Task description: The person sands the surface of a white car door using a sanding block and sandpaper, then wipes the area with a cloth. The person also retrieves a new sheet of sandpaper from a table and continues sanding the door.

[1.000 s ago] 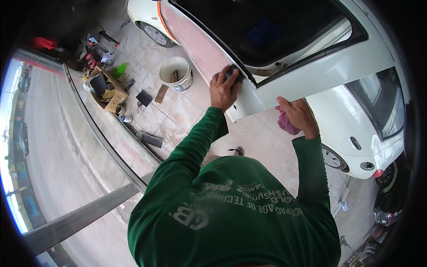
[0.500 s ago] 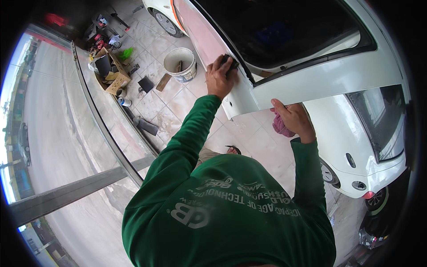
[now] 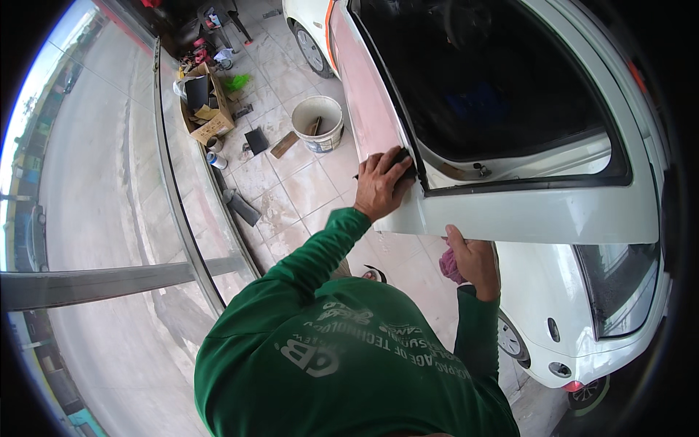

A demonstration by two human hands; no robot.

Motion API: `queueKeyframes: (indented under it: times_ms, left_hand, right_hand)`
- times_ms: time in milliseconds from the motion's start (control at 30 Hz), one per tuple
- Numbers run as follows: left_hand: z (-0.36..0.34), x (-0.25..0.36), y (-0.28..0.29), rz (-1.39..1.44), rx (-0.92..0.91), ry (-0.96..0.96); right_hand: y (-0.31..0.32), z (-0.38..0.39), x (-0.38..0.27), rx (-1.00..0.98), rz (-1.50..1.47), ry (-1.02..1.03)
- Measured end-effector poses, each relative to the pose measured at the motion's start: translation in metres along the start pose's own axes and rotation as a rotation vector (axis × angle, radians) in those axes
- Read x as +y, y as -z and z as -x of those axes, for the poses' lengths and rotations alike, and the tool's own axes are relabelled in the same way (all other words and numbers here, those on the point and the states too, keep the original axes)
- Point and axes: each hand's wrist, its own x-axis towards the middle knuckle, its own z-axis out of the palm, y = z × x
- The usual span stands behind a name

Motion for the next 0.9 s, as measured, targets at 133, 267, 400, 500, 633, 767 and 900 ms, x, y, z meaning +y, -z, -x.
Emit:
queueKeyframes:
  times_ms: [133, 267, 400, 500, 633, 767, 900]
  left_hand:
    - [-0.033, -0.033, 0.005, -0.04, -0.064, -0.116]
    - [-0.156, -0.166, -0.015, -0.145, -0.049, 0.004]
    - [-0.251, -0.276, -0.028, -0.22, -0.068, 0.081]
    - [-0.234, -0.23, -0.025, -0.165, -0.131, 0.103]
    - [-0.165, -0.166, -0.004, -0.045, -0.146, -0.11]
    - [-0.275, -0.288, -0.021, -0.056, -0.098, -0.06]
    - [-0.339, -0.369, -0.046, -0.146, -0.023, 0.078]
  right_hand:
    - [-0.002, 0.003, -0.014, 0.116, 0.046, -0.03]
    - [0.0, -0.002, -0.027, 0.078, 0.093, -0.139]
    - [-0.002, -0.017, -0.046, 0.095, -0.041, -0.466]
    - [-0.016, -0.004, -0.029, 0.177, -0.025, -0.594]
    - [-0.031, -0.01, -0.031, 0.19, -0.123, -0.914]
    - [-0.035, -0.009, -0.018, 0.215, -0.181, -0.928]
    - [-0.03, -0.018, -0.026, 0.177, -0.083, -0.962]
